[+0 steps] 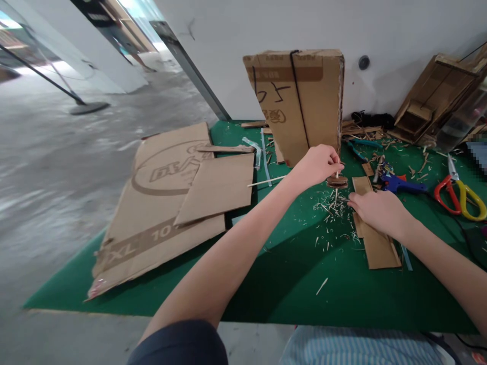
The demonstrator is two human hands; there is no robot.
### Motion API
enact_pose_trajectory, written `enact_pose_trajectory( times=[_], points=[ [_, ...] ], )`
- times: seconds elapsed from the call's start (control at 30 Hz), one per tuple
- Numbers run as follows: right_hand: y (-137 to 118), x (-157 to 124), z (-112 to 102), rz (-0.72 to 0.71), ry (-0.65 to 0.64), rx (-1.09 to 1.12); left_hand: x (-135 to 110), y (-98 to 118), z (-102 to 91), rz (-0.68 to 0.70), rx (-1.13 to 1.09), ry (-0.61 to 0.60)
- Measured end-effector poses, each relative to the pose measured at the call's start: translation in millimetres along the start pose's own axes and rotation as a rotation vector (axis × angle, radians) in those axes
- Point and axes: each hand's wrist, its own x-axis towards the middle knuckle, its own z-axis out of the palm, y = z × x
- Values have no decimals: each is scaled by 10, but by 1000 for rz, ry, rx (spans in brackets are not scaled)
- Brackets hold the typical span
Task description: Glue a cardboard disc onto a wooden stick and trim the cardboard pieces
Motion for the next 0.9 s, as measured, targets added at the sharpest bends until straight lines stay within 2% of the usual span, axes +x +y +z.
enact_pose_trajectory(
  times=[0.13, 0.43, 0.7, 0.9],
  points=[
    [13, 12, 0, -13, -27, 6, -7, 4, -13, 22, 0, -16],
    [29, -3, 25, -40, 28, -4, -19, 6, -39, 51, -12, -38],
    [-44, -30, 14, 29, 21, -8, -14, -12, -32, 62, -1, -31],
    [-71, -15, 22, 29, -6, 12, -18, -3, -44, 73, 6, -33]
  ],
)
